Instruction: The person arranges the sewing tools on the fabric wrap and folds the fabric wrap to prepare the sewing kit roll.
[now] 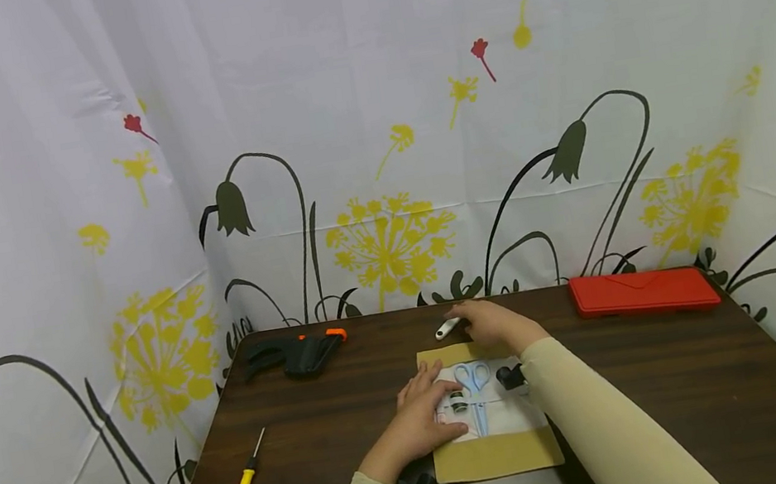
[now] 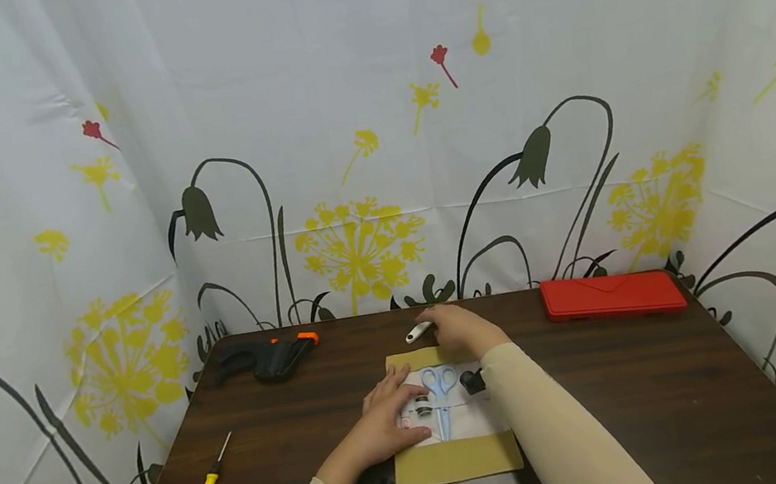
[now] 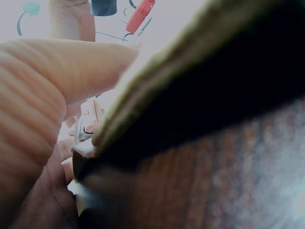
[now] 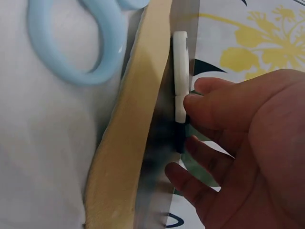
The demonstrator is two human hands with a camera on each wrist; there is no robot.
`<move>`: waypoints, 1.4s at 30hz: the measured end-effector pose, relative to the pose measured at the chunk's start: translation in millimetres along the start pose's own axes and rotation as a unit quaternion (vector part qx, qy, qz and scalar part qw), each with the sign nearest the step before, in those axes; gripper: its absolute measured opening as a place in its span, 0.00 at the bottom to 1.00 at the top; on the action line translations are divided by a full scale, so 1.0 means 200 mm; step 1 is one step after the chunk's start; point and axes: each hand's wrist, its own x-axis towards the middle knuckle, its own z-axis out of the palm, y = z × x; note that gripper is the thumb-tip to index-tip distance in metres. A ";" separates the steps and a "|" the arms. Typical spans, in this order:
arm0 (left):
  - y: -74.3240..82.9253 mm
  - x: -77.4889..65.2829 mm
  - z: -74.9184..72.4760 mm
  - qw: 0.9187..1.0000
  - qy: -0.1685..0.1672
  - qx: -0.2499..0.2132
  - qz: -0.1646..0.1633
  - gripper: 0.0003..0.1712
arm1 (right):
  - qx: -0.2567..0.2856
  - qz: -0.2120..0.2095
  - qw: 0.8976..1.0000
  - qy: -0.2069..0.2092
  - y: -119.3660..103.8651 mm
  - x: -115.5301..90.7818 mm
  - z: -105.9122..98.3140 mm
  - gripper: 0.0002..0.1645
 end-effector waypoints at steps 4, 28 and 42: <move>0.00 0.00 0.00 1.000 -0.002 0.001 -0.004 0.31 | -0.014 0.004 1.000 -0.001 0.02 -0.01 0.00 0.31; 0.00 0.00 0.01 1.000 0.002 0.000 0.004 0.30 | -0.063 0.067 0.994 0.051 0.20 -0.05 -0.03 0.22; -0.02 0.01 0.02 1.000 -0.001 0.010 -0.015 0.31 | -0.059 0.077 0.993 0.073 0.25 -0.07 -0.02 0.06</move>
